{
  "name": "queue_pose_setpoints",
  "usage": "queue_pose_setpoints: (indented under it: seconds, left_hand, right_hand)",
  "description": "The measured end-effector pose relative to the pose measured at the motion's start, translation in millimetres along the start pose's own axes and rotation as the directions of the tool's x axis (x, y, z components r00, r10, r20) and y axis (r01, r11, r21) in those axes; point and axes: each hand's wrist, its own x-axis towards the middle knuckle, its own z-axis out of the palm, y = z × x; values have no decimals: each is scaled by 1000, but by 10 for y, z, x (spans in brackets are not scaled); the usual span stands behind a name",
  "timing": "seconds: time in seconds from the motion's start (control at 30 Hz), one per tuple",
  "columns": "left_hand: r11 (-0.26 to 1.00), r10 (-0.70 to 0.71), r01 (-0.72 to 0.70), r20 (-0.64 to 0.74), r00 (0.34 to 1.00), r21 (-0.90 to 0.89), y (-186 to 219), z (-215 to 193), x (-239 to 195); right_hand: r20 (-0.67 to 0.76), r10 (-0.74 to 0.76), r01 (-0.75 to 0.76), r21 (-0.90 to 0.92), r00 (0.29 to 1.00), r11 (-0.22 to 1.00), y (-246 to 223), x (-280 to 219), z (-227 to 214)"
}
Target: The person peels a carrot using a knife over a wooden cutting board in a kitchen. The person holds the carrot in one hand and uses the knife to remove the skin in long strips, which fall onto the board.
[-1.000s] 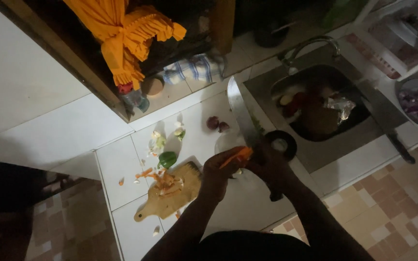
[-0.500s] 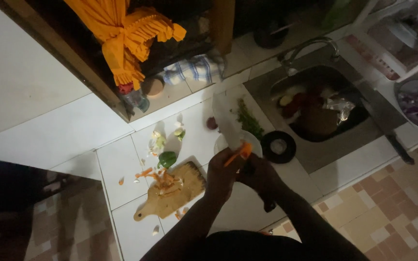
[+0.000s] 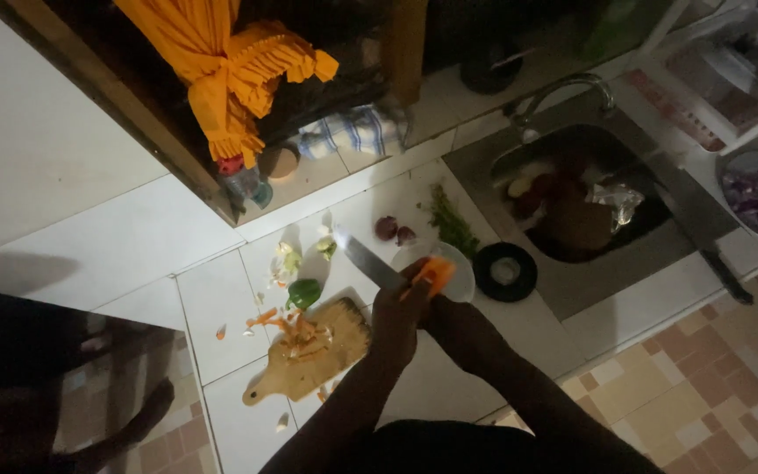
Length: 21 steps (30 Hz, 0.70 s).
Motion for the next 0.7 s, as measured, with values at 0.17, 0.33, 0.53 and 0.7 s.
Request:
queue_pose_setpoints:
  seconds: [0.17,0.33,0.53,0.7]
  left_hand:
    - [999,-37,39,98,995,-21,145,-68,-80]
    - [997,-40,44,60,997,-67,-57,-228,2]
    - [989,-131,134,41,991,-66,-172,-419,107]
    - [982,-181,185,82,980,-45,-199,-471,116]
  right_hand:
    - [-83,-77,46,-322,994,946,51,110,-4]
    - [-128,109,-103,54,986,993,703,338,-25]
    - [49,211,-187,681,976,708,669,399,-33]
    - [102,93,-138,723,990,677,784,481,125]
